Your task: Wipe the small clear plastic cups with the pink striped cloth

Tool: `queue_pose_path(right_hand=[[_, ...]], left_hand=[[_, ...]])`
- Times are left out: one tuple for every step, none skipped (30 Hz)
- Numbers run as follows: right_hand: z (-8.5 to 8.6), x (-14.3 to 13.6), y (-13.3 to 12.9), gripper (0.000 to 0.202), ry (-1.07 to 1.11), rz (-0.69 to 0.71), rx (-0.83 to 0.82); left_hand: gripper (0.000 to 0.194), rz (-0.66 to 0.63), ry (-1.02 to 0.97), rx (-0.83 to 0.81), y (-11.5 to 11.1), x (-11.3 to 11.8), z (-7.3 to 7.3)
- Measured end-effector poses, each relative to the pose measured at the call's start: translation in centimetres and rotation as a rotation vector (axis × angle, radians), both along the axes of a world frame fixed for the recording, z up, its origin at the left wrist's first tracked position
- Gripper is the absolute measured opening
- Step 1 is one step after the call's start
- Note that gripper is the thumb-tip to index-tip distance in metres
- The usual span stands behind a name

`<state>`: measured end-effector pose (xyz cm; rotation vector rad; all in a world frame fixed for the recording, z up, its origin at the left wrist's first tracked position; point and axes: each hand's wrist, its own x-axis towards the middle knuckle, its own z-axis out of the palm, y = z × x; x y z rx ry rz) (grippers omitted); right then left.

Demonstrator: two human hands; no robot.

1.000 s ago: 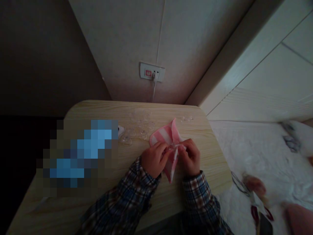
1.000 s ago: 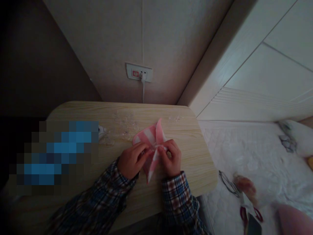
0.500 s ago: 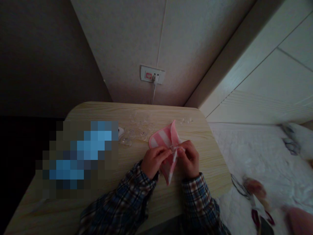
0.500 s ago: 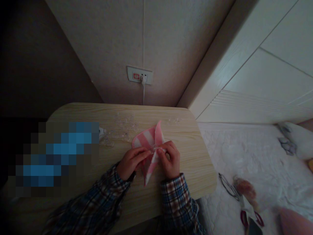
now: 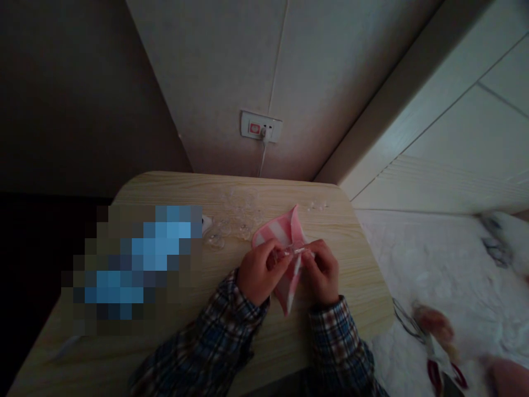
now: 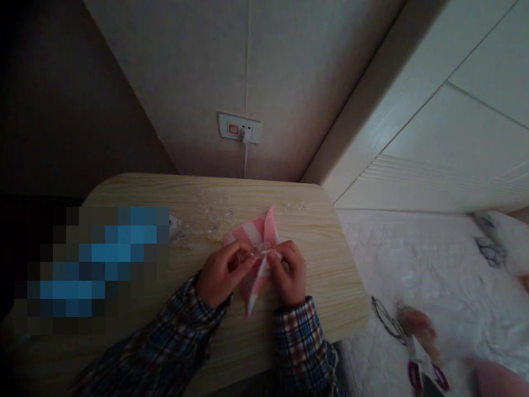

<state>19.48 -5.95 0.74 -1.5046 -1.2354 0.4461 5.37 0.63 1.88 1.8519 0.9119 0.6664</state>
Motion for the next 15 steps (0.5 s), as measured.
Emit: queue_pose_path(right_hand=[[-0.03, 0.01, -0.02, 0.010, 0.003, -0.010, -0.003], [-0.06, 0.00, -0.04, 0.010, 0.006, -0.017, -0.004], [-0.07, -0.01, -0.05, 0.011, 0.009, -0.022, -0.004], [-0.07, -0.03, -0.06, 0.011, 0.012, -0.024, -0.003], [-0.06, -0.06, -0.07, 0.011, 0.015, -0.025, -0.001], [-0.05, -0.08, -0.07, 0.011, 0.015, -0.024, -0.001], [-0.03, -0.11, -0.06, 0.011, 0.014, -0.022, -0.001], [-0.02, -0.13, -0.05, 0.011, 0.013, -0.020, 0.001], [0.00, -0.15, -0.05, 0.012, 0.012, -0.017, 0.000], [0.00, -0.16, -0.04, 0.012, 0.012, -0.014, -0.004], [0.00, -0.17, -0.05, 0.011, 0.014, -0.012, -0.012], [-0.01, -0.18, -0.05, 0.011, 0.017, -0.012, -0.019], [-0.03, -0.18, -0.07, 0.011, 0.022, -0.012, -0.025], [-0.06, -0.18, -0.08, 0.012, 0.028, -0.013, -0.030], [-0.09, -0.17, -0.09, 0.012, 0.034, -0.013, -0.031]], left_hand=[[0.019, -0.012, 0.038, 0.084, -0.05, -0.03, 0.09], [0.018, -0.026, 0.071, 0.155, -0.10, -0.06, 0.13], [0.018, -0.041, 0.102, 0.212, -0.15, -0.09, 0.14], [0.018, -0.056, 0.130, 0.253, -0.20, -0.10, 0.12], [0.019, -0.068, 0.156, 0.276, -0.25, -0.11, 0.08], [0.020, -0.078, 0.177, 0.286, -0.31, -0.11, 0.04], [0.021, -0.084, 0.193, 0.285, -0.37, -0.10, 0.01], [0.022, -0.089, 0.203, 0.277, -0.42, -0.08, -0.01], [0.022, -0.089, 0.206, 0.262, -0.47, -0.05, -0.01], [0.023, -0.085, 0.203, 0.241, -0.51, -0.02, -0.01], [0.023, -0.079, 0.194, 0.217, -0.53, 0.01, 0.01], [0.024, -0.072, 0.178, 0.190, -0.54, 0.04, 0.02], [0.024, -0.066, 0.157, 0.160, -0.54, 0.07, 0.03], [0.025, -0.062, 0.131, 0.125, -0.51, 0.10, 0.02], [0.026, -0.059, 0.100, 0.084, -0.48, 0.12, -0.02]])
